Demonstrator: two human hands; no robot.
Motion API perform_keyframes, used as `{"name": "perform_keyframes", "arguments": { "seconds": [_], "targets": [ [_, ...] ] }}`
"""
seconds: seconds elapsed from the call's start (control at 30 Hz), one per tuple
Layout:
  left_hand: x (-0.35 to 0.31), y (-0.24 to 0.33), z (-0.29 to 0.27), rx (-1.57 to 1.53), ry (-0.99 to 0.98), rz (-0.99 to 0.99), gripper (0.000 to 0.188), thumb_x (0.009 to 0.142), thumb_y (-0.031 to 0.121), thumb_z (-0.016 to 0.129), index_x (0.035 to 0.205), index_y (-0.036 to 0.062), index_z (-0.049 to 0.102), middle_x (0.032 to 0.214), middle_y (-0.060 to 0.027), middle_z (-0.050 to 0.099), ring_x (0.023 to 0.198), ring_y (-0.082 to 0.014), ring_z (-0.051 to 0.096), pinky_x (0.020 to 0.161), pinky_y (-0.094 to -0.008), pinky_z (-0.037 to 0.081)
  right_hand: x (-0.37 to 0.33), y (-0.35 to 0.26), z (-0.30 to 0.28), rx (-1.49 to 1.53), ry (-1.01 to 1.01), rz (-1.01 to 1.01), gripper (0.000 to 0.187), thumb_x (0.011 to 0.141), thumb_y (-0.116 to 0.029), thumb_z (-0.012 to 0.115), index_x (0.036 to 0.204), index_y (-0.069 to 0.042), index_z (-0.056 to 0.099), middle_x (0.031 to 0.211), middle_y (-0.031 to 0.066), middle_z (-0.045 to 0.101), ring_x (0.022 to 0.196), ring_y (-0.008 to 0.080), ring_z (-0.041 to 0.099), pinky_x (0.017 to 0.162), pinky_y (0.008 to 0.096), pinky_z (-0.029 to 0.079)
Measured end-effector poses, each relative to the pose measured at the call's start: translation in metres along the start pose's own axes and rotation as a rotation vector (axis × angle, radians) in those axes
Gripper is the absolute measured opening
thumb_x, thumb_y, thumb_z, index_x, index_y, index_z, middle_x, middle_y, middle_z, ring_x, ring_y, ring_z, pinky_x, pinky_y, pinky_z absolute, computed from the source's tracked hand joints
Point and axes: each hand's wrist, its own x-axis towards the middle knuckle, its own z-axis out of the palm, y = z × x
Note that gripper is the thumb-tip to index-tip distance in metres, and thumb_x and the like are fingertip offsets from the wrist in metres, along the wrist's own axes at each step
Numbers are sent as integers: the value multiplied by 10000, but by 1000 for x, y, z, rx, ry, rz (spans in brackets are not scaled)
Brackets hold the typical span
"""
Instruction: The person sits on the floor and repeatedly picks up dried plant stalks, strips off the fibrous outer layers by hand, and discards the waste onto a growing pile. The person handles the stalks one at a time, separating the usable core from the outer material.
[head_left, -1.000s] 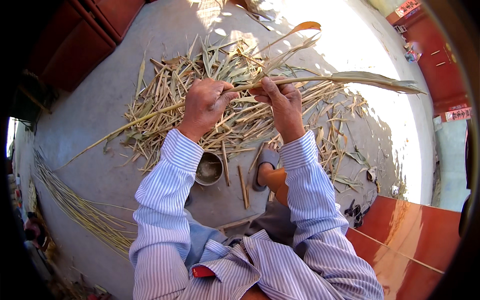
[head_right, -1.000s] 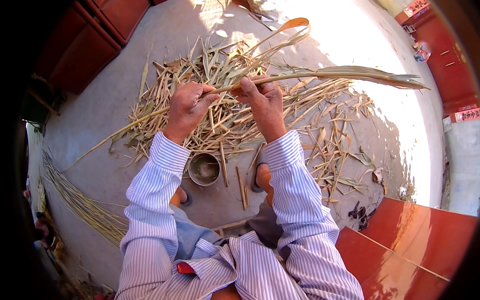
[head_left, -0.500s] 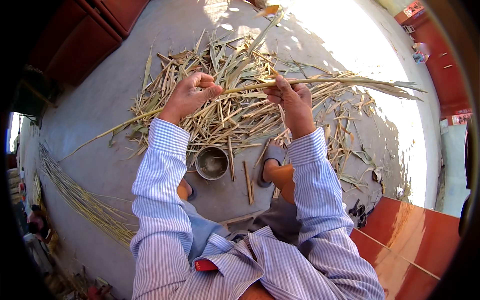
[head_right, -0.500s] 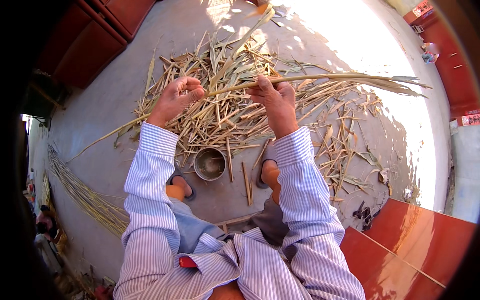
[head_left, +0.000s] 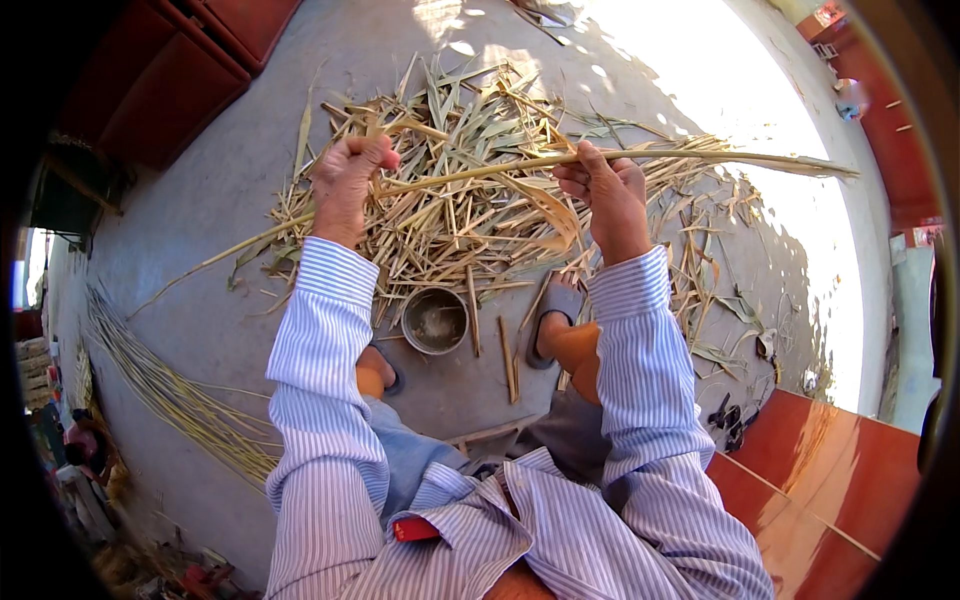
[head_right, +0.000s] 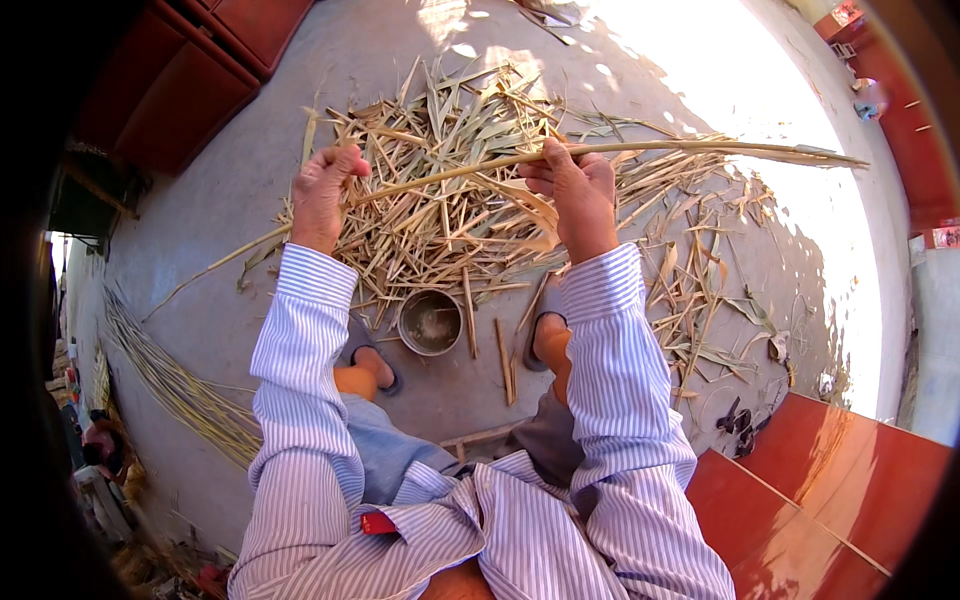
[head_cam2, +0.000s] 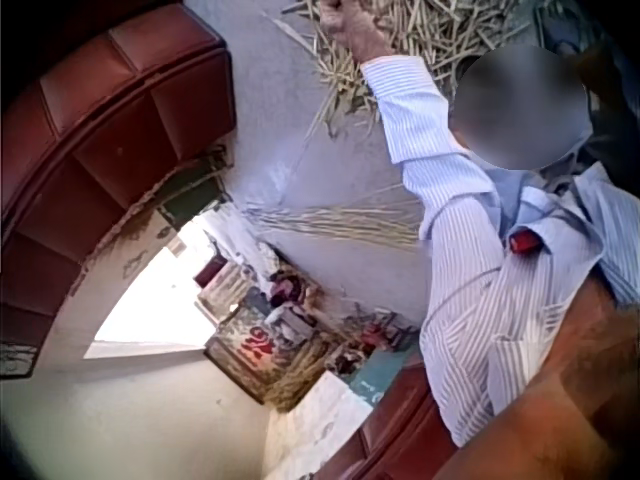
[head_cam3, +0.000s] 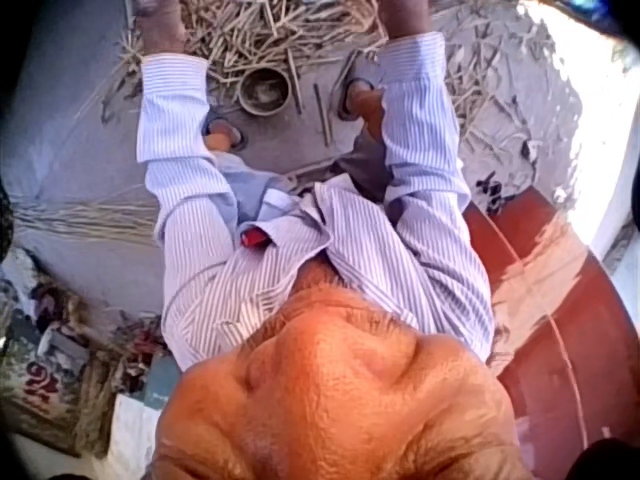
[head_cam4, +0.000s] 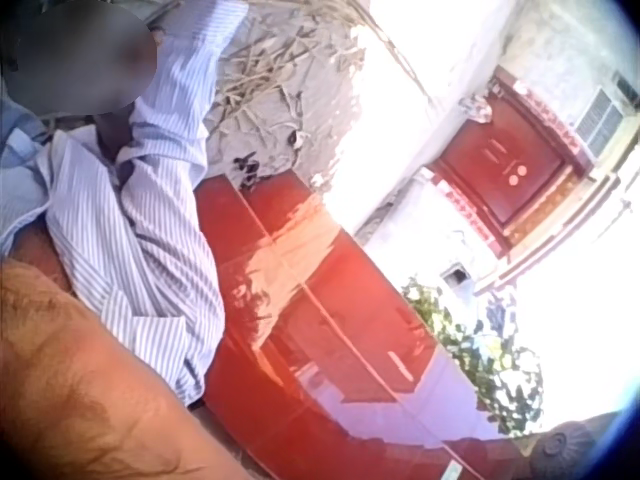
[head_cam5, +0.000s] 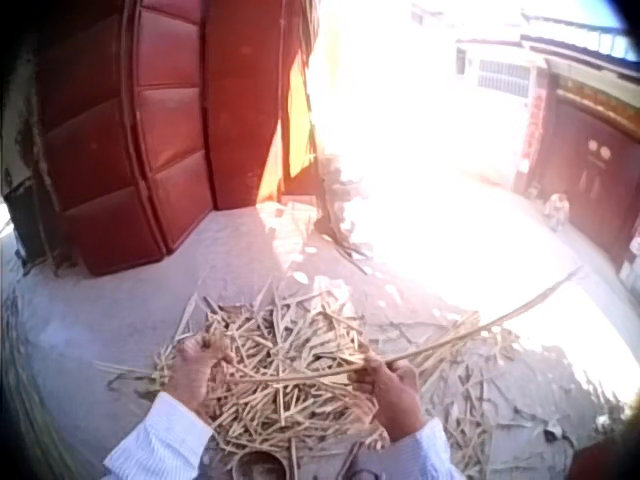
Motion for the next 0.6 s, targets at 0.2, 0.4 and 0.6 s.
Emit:
{"name": "perform_keyframes", "arguments": {
  "seconds": [0.2, 0.4, 0.6],
  "targets": [
    [19, 3, -48, 216, 277, 86, 352, 819, 303, 763, 1008, 35, 633, 824, -56, 691, 703, -120, 612, 672, -265, 479, 3, 4, -16, -59, 30, 12, 287, 942, -229, 616, 978, 55, 613, 878, 152, 697, 784, 189, 706, 615, 230, 584],
    [7, 7, -50, 1593, 351, 399, 413, 797, 310, 731, 1134, 106, 608, 1032, -32, 674, 985, -244, 586, 853, -407, 405, 1, 4, -5, -45, 32, 4, 284, 937, -237, 628, 988, 41, 604, 869, 147, 695, 776, 184, 706, 604, 224, 580],
    [2, 14, -27, 1127, -51, 680, 476, 820, 484, 670, 1010, 48, 676, 975, -117, 664, 977, -273, 593, 843, -410, 416, 3, 0, 5, -23, 142, -99, 311, 902, -270, 676, 958, 29, 616, 798, 131, 685, 652, 171, 685, 525, 226, 548]
  ]
}}
